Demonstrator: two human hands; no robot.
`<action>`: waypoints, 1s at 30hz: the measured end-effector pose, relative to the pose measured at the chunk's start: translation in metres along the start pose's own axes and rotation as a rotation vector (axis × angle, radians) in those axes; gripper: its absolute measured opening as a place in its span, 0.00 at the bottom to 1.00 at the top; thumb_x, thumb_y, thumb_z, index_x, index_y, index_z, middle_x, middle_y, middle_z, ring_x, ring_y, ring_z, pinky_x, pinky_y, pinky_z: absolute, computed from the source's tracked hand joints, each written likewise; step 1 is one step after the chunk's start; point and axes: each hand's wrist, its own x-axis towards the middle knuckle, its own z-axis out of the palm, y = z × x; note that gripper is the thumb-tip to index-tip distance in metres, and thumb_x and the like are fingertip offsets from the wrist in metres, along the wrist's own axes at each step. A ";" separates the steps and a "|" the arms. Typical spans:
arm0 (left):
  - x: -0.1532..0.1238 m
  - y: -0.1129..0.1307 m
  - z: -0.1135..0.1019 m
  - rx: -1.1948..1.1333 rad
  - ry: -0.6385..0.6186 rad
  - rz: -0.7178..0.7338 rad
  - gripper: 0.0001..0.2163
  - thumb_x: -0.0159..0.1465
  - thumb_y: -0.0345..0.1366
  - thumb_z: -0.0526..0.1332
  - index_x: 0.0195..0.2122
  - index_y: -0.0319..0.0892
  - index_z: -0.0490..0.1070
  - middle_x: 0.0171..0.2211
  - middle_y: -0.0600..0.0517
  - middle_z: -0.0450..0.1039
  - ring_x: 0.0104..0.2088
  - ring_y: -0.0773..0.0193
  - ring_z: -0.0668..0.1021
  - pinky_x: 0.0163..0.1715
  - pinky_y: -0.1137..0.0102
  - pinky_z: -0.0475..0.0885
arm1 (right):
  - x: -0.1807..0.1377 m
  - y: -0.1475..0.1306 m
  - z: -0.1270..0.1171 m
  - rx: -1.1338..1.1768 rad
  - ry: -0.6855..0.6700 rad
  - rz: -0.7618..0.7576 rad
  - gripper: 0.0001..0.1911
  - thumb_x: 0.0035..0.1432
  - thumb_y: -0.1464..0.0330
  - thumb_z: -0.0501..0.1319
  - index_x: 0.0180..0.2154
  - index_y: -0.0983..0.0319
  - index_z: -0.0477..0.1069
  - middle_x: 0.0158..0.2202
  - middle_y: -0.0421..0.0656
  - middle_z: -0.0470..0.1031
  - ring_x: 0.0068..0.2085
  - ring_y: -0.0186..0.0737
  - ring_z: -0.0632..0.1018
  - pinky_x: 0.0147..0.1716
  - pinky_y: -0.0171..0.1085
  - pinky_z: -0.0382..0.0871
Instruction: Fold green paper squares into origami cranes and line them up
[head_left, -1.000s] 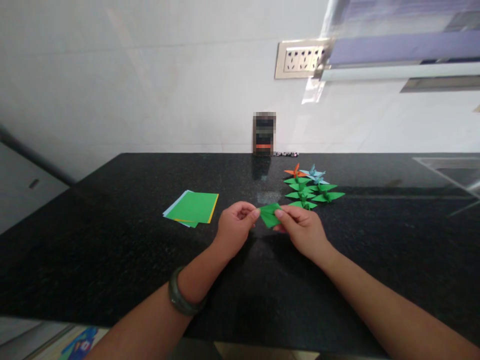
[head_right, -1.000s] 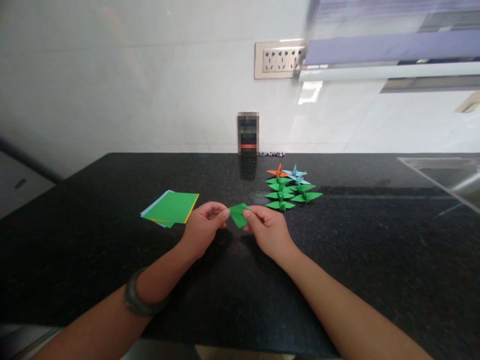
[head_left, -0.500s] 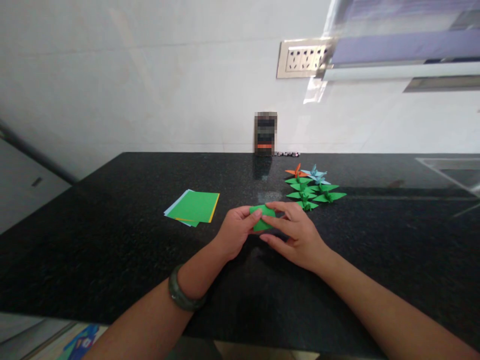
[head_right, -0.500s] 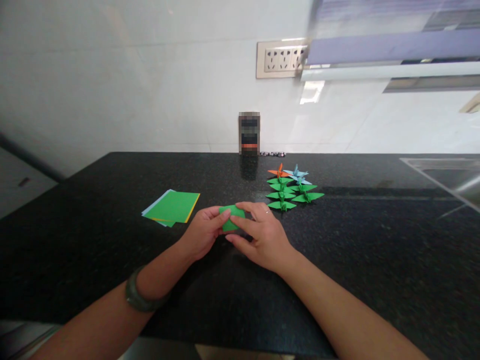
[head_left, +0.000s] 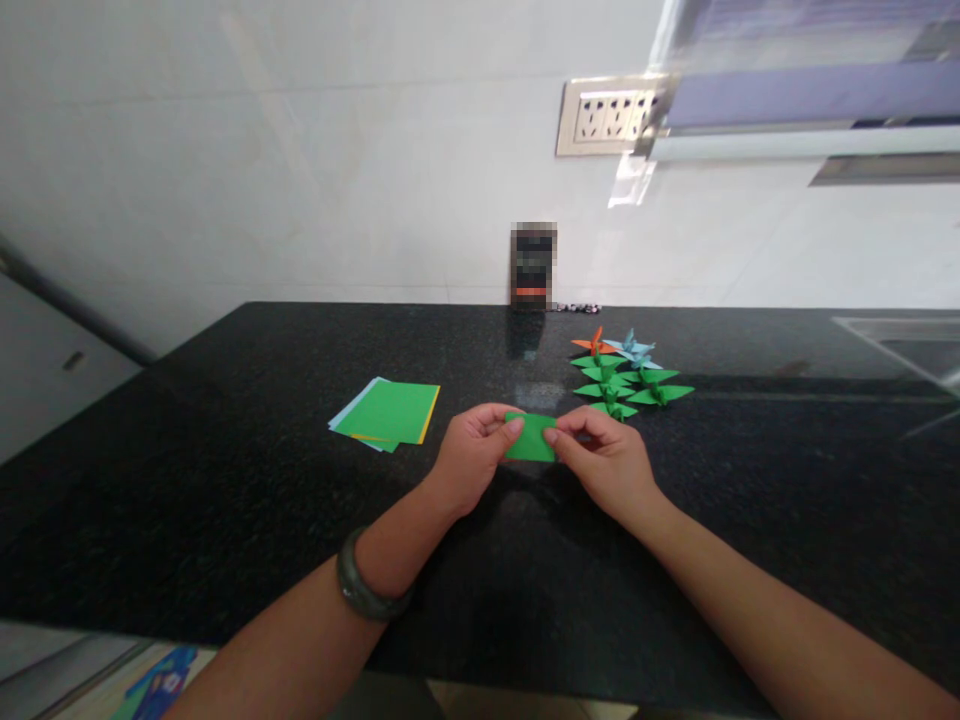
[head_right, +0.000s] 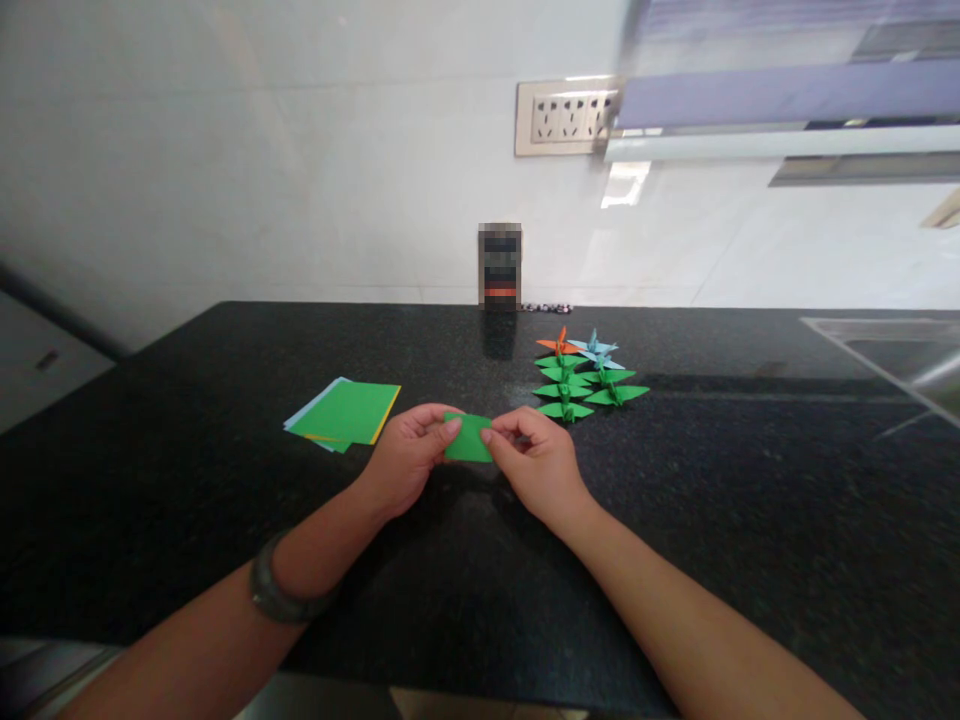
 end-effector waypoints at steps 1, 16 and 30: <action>0.000 0.000 0.000 -0.001 -0.002 -0.001 0.12 0.49 0.40 0.67 0.30 0.38 0.72 0.23 0.54 0.72 0.24 0.69 0.73 0.28 0.71 0.70 | 0.000 0.000 0.000 -0.002 0.001 -0.001 0.08 0.49 0.64 0.62 0.25 0.62 0.71 0.23 0.40 0.69 0.24 0.33 0.69 0.22 0.32 0.63; -0.001 0.000 -0.002 -0.087 -0.163 -0.076 0.10 0.53 0.38 0.64 0.32 0.37 0.74 0.25 0.51 0.74 0.26 0.68 0.74 0.30 0.71 0.70 | 0.000 0.000 -0.011 -0.270 -0.136 -0.582 0.15 0.57 0.73 0.56 0.45 0.55 0.73 0.32 0.43 0.67 0.32 0.33 0.70 0.28 0.33 0.66; -0.002 0.006 -0.004 -0.131 -0.192 -0.183 0.10 0.51 0.35 0.65 0.31 0.35 0.74 0.25 0.50 0.74 0.25 0.67 0.75 0.28 0.71 0.70 | 0.007 0.002 -0.020 -0.271 -0.321 -0.670 0.15 0.58 0.74 0.55 0.45 0.56 0.72 0.34 0.44 0.69 0.34 0.34 0.72 0.31 0.33 0.68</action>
